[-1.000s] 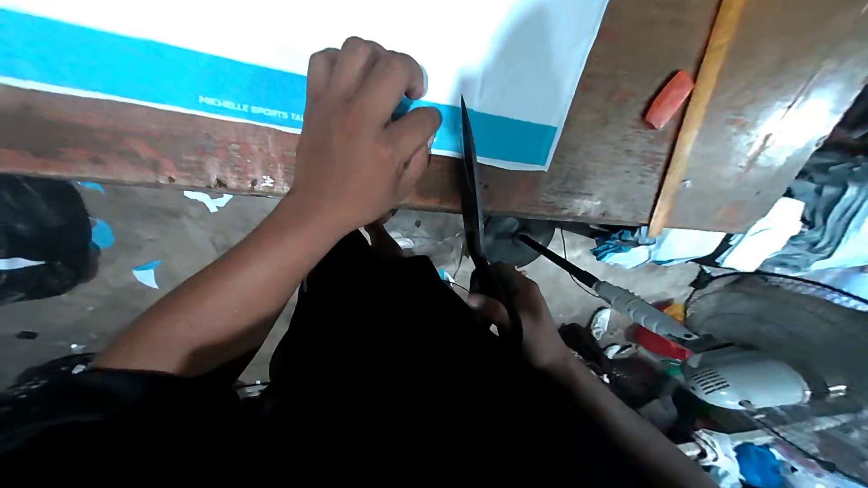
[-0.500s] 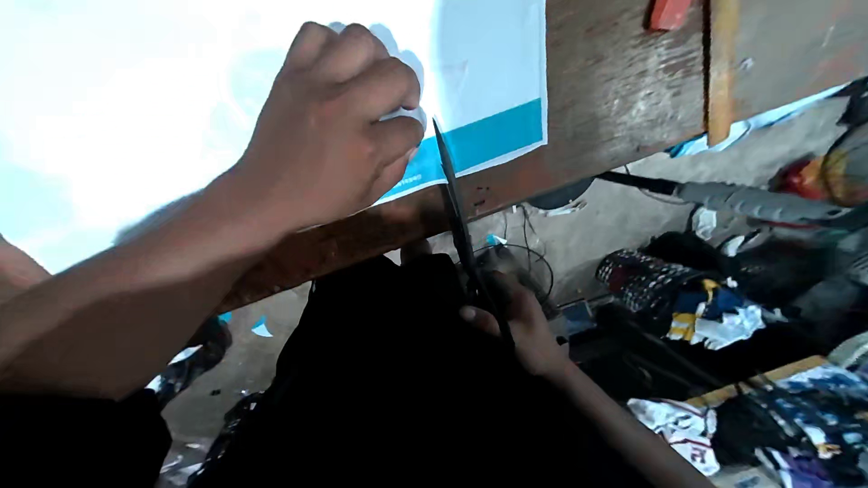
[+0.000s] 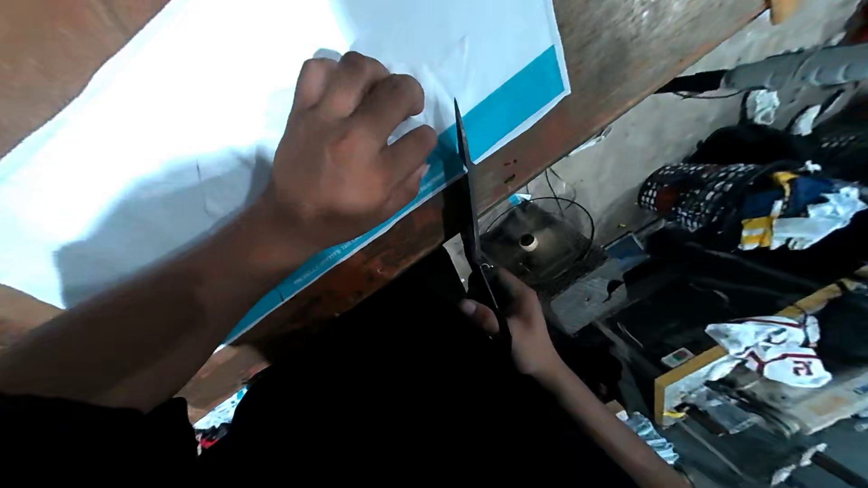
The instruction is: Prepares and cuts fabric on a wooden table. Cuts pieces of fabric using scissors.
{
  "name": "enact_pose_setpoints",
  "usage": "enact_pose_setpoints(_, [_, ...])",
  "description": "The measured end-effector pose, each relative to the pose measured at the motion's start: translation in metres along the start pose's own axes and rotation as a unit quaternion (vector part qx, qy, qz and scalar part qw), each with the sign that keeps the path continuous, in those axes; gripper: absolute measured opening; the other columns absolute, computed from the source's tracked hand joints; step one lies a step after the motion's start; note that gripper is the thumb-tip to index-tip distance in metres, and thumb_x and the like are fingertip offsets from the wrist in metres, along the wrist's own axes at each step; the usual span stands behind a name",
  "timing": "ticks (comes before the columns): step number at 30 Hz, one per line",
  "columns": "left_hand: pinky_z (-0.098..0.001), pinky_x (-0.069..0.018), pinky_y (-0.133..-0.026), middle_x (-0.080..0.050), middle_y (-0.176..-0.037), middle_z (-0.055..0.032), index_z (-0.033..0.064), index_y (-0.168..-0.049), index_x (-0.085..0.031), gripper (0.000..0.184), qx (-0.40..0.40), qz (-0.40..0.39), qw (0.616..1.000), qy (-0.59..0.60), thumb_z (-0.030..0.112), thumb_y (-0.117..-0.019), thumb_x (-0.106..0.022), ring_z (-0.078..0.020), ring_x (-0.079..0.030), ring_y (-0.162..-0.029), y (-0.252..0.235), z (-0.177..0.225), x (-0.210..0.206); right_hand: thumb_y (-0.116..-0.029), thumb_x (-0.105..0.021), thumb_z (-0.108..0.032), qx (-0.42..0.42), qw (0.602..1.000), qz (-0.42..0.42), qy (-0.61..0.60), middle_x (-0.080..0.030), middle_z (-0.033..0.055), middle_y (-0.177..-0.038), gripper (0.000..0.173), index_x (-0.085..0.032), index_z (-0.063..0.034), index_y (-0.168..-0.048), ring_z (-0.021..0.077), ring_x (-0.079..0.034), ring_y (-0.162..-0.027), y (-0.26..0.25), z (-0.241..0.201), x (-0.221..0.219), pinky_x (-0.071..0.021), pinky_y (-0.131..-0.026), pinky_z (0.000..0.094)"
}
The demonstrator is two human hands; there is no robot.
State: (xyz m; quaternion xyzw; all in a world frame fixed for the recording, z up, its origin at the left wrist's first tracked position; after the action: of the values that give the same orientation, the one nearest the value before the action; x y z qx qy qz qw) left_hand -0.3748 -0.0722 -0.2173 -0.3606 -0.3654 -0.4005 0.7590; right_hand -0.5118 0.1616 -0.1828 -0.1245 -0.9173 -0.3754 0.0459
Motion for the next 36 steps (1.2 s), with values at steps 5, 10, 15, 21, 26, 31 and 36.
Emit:
enact_pose_setpoints(5, [-0.0568,-0.0398,-0.093,-0.067,-0.122,-0.0184,0.0102,-0.116,-0.072,0.03,0.007,0.0,1.0,0.001,0.031,-0.1059,-0.052,-0.0414,-0.058,-0.116,-0.001,0.001,0.0,-0.089,-0.076,-0.041,0.004,0.999,0.036,-0.019,-0.062,-0.0122,-0.074,0.033,-0.063,-0.0127,-0.098,-0.0051,-0.058,-0.064,0.004,0.001,-0.019,-0.0516,-0.06,0.0144])
enact_pose_setpoints(10, [-0.0552,-0.0399,-0.093,-0.067,-0.121,-0.017,0.011,-0.114,-0.072,0.028,0.007,0.021,1.0,0.001,0.031,-0.1052,-0.054,-0.039,-0.059,-0.114,0.001,0.0,-0.002,-0.0893,-0.075,-0.041,-0.004,0.998,0.06,-0.027,-0.06,-0.0125,-0.072,0.032,-0.062,-0.0126,-0.098,-0.005,-0.057,-0.061,0.006,0.002,-0.032,-0.0499,-0.057,0.0141])
enact_pose_setpoints(15, [-0.0563,-0.0406,-0.094,-0.067,-0.122,-0.0172,0.0115,-0.115,-0.072,0.029,0.011,0.013,1.0,0.004,0.032,-0.1051,-0.054,-0.0395,-0.059,-0.115,0.0,0.0,-0.003,-0.091,-0.074,-0.042,0.007,0.997,0.069,-0.045,-0.063,-0.0098,-0.072,0.034,-0.062,-0.011,-0.097,-0.0018,-0.059,-0.061,0.007,0.002,-0.038,-0.0527,-0.057,0.0169])
enact_pose_setpoints(21, [-0.0549,-0.0397,-0.094,-0.066,-0.122,-0.0166,0.0119,-0.115,-0.072,0.028,0.017,0.006,1.0,0.005,0.03,-0.1051,-0.054,-0.039,-0.058,-0.116,-0.002,0.001,-0.002,-0.091,-0.074,-0.039,-0.005,0.996,0.083,-0.044,-0.063,-0.0099,-0.073,0.031,-0.062,-0.0111,-0.098,-0.0016,-0.06,-0.061,0.008,-0.004,-0.041,-0.0528,-0.057,0.0168])
enact_pose_setpoints(26, [-0.0547,-0.0398,-0.093,-0.066,-0.123,-0.0166,0.012,-0.116,-0.072,0.029,0.021,0.003,1.0,0.01,0.031,-0.1054,-0.054,-0.039,-0.058,-0.115,-0.001,0.002,-0.001,-0.0913,-0.074,-0.038,-0.006,0.995,0.087,-0.04,-0.062,-0.0096,-0.073,0.032,-0.061,-0.0095,-0.098,-0.0022,-0.059,-0.062,0.009,-0.007,-0.046,-0.0521,-0.057,0.016])
enact_pose_setpoints(31, [-0.0544,-0.0393,-0.092,-0.066,-0.122,-0.017,0.0115,-0.116,-0.072,0.029,0.022,0.0,1.0,0.01,0.031,-0.1054,-0.054,-0.0391,-0.058,-0.114,-0.002,0.002,-0.001,-0.0914,-0.074,-0.042,-0.003,0.996,0.086,-0.022,-0.062,-0.01,-0.073,0.035,-0.062,-0.0102,-0.098,-0.0033,-0.058,-0.062,0.009,-0.009,-0.048,-0.0511,-0.057,0.0153])
enact_pose_setpoints(36, [-0.0538,-0.0383,-0.092,-0.066,-0.121,-0.0168,0.0115,-0.115,-0.072,0.028,0.023,0.003,1.0,0.009,0.03,-0.1054,-0.054,-0.0384,-0.057,-0.114,-0.002,0.001,-0.001,-0.0919,-0.072,-0.044,0.006,0.996,0.085,-0.012,-0.061,-0.0109,-0.075,0.038,-0.061,-0.0093,-0.1,-0.0057,-0.057,-0.064,0.011,-0.01,-0.051,-0.0501,-0.059,0.0133])
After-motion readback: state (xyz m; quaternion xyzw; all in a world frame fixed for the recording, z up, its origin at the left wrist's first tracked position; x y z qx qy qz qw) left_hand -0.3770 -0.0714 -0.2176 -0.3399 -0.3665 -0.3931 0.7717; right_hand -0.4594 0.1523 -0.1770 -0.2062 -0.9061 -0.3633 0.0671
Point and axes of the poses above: each hand's wrist, its own y-axis away from the middle knuckle, its own x-axis out of the back of the hand, z = x × y, the point moved 3 cm from there along -y, towards the middle knuckle
